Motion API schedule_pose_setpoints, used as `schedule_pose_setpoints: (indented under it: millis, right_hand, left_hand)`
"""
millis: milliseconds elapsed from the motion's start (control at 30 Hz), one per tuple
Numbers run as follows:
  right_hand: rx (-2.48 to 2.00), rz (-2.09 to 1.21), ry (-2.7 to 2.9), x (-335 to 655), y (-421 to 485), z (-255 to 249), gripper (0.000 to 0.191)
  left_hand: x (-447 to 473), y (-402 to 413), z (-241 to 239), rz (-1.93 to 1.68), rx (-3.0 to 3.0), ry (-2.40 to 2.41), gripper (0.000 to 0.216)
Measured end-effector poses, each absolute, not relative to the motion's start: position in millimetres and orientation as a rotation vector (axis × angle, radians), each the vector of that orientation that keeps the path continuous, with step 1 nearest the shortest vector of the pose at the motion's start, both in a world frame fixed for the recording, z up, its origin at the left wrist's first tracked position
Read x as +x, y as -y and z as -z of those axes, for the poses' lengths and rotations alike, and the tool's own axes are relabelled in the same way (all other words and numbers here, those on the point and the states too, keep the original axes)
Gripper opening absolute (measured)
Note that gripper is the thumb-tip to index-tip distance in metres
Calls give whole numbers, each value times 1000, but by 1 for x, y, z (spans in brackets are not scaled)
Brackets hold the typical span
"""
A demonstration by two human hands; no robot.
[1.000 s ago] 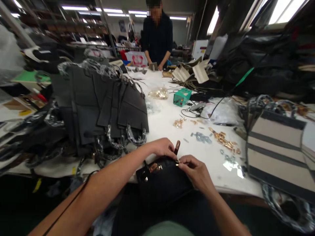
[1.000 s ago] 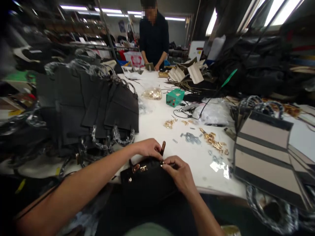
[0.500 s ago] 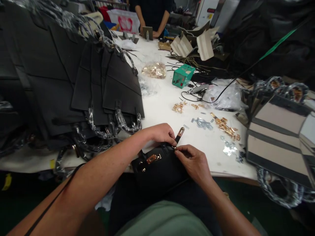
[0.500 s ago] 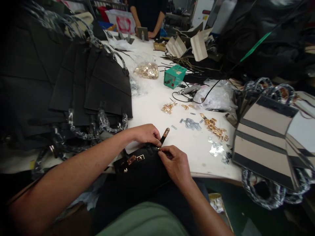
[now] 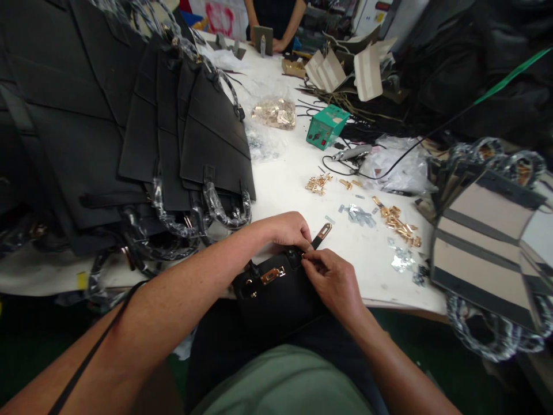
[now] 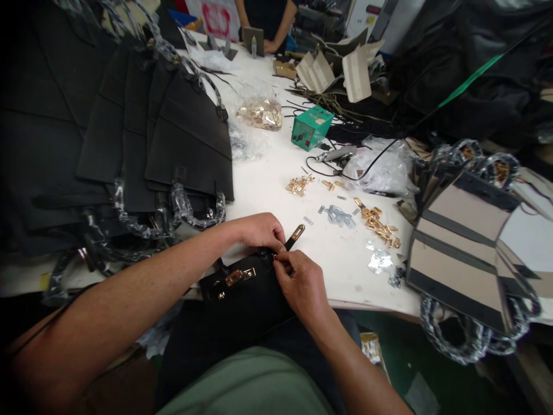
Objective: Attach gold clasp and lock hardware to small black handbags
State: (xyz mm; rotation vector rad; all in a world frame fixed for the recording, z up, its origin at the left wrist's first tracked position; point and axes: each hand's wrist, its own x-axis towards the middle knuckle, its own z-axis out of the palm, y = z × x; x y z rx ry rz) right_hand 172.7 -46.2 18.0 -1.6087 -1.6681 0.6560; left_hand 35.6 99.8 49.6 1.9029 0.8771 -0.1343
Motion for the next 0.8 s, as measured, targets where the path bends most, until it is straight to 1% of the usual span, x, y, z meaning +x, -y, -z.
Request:
schedule_pose_setpoints:
  millis: [200, 333, 633, 800]
  right_hand:
    - [-1614, -733, 1562, 174, 48, -15, 13]
    - [-1582, -754, 1553, 174, 46, -18, 11]
    - [-1496, -753, 1537, 177, 50, -12, 9]
    - [-1425, -736, 1585, 179, 55, -7, 9]
  left_hand:
    - [24, -106, -57, 187, 1784, -733, 51]
    - [24, -107, -56, 195, 1733, -733, 60]
    - [29, -101, -53, 195, 1511, -840, 51]
    - [29, -92, -59, 213, 1510, -886, 46]
